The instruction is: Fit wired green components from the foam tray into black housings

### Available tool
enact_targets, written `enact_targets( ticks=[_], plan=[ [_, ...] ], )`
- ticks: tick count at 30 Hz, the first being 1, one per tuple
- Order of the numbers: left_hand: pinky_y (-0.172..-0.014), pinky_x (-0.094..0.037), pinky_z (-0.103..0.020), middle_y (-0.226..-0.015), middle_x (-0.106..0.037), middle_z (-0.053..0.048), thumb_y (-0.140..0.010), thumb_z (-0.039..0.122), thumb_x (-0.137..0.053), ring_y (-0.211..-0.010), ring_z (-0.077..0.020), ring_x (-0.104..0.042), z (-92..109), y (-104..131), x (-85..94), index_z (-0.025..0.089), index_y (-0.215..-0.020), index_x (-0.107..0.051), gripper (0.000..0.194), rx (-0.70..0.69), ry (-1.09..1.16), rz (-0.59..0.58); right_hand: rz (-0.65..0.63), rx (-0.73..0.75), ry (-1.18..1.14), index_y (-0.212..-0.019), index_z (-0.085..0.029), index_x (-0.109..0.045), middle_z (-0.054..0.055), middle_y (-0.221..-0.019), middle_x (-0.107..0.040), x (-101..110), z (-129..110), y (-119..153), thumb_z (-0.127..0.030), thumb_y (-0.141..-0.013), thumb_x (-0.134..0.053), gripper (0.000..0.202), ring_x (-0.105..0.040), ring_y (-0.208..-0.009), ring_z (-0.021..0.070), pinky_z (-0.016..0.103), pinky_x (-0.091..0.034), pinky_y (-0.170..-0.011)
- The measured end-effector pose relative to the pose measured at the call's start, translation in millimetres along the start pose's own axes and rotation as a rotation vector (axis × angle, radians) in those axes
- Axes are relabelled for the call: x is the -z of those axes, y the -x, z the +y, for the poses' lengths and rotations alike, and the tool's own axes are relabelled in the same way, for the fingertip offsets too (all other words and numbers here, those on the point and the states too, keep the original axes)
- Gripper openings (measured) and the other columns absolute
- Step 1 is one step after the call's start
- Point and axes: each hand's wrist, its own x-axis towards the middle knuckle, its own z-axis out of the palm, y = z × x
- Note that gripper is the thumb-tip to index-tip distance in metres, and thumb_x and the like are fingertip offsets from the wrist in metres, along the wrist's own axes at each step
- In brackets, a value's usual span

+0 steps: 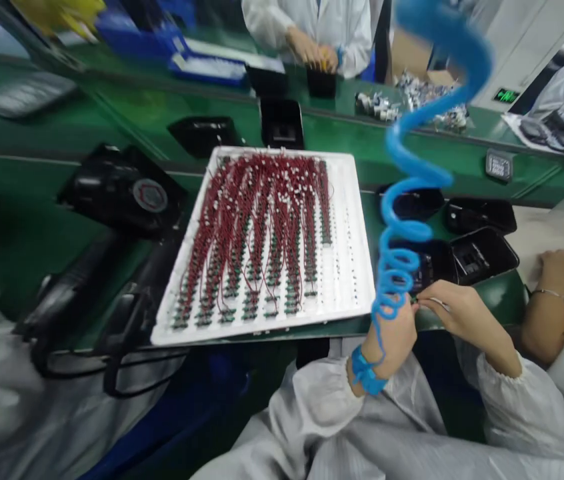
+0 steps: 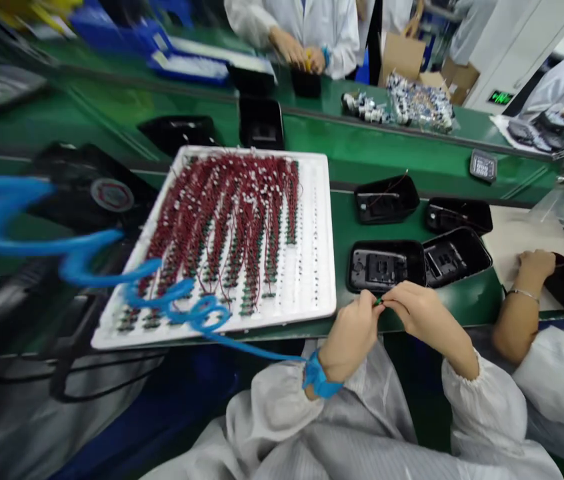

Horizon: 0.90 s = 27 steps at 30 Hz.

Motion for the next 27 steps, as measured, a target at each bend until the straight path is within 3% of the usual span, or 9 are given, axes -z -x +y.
enact_targets(
  ticks=[4,6,9,12,15,18,21,24,27],
  plan=[
    [-0.071,-0.058,-0.032,-0.085,-0.071,-0.01,-0.099,0.012,-0.047,-0.083,-0.0254,-0.075,7,-17,-0.6,0.018,-0.094,-0.052,0.01,-0.028,-0.206,0.007,0.196,0.004,0.122,-0.088,-0.023,-0.07,0.004,-0.079,-0.076,-16,5,1,-0.011,-0.099,-0.047,0.028,-0.074,-0.069,0.0186,0.029,-0.063,-0.061],
    [-0.071,-0.057,-0.03,-0.082,-0.07,-0.008,-0.098,0.008,-0.045,-0.082,-0.0232,-0.074,10,-24,4.9,0.02,-0.092,-0.05,0.014,-0.026,-0.102,-0.032,0.293,-0.003,0.161,-0.096,-0.023,-0.072,0.005,-0.084,-0.077,-22,3,4,-0.01,-0.098,-0.049,0.027,-0.075,-0.072,0.0201,0.03,-0.064,-0.062],
    [-0.06,-0.054,-0.025,-0.07,-0.063,0.001,-0.098,0.012,-0.047,-0.068,-0.0167,-0.068,11,-28,12.4,0.023,-0.084,-0.044,0.018,0.041,0.245,-0.082,0.372,-0.001,0.179,-0.112,-0.026,-0.074,0.005,-0.089,-0.078,-25,-1,8,-0.006,-0.098,-0.049,0.035,-0.075,-0.071,0.0197,0.03,-0.065,-0.063],
    [-0.051,-0.048,-0.02,-0.064,-0.055,0.006,-0.098,0.02,-0.049,-0.057,-0.0122,-0.059,11,-26,13.7,0.023,-0.081,-0.044,0.019,0.102,0.495,-0.083,0.353,0.048,0.163,-0.119,-0.026,-0.075,0.005,-0.095,-0.08,-20,-2,11,-0.005,-0.098,-0.049,0.04,-0.077,-0.074,0.0182,0.029,-0.067,-0.067],
    [-0.05,-0.046,-0.019,-0.06,-0.051,0.008,-0.098,0.022,-0.05,-0.053,-0.0104,-0.055,8,-24,10.3,0.022,-0.08,-0.046,0.019,0.109,0.552,-0.045,0.246,0.093,0.1,-0.124,-0.026,-0.075,0.006,-0.106,-0.081,-15,3,11,-0.007,-0.098,-0.051,0.04,-0.079,-0.086,0.0184,0.028,-0.068,-0.075],
    [-0.058,-0.052,-0.021,-0.062,-0.054,0.006,-0.101,0.024,-0.051,-0.057,-0.0112,-0.057,0,-22,6.5,0.021,-0.08,-0.051,0.021,0.032,0.418,0.002,0.185,0.106,0.077,-0.124,-0.027,-0.076,0.004,-0.101,-0.082,-13,8,9,-0.012,-0.099,-0.055,0.036,-0.079,-0.081,0.0176,0.028,-0.068,-0.072],
    [-0.079,-0.059,-0.03,-0.085,-0.067,-0.002,-0.104,0.023,-0.053,-0.08,-0.0166,-0.068,-15,-16,3.2,0.018,-0.097,-0.06,0.011,-0.241,0.117,0.122,0.131,0.111,0.099,-0.118,-0.024,-0.078,0.005,-0.098,-0.082,-8,13,3,-0.014,-0.099,-0.058,0.03,-0.078,-0.08,0.0171,0.027,-0.066,-0.073],
    [-0.098,-0.058,-0.037,-0.114,-0.067,-0.012,-0.104,0.02,-0.053,-0.111,-0.0227,-0.067,-31,-5,-0.1,0.013,-0.125,-0.058,0.022,-0.487,-0.21,0.252,0.018,0.06,0.121,-0.115,-0.023,-0.08,0.005,-0.1,-0.082,-4,23,-10,-0.015,-0.099,-0.06,0.028,-0.079,-0.087,0.0179,0.027,-0.064,-0.079],
    [-0.108,-0.054,-0.036,-0.123,-0.063,-0.015,-0.106,0.014,-0.045,-0.124,-0.0222,-0.062,-43,4,-3.8,0.011,-0.13,-0.057,0.027,-0.548,-0.372,0.29,-0.108,-0.004,0.16,-0.115,-0.022,-0.081,0.006,-0.102,-0.082,-7,34,-30,-0.013,-0.098,-0.06,0.028,-0.078,-0.09,0.0196,0.028,-0.061,-0.081]
  ],
)
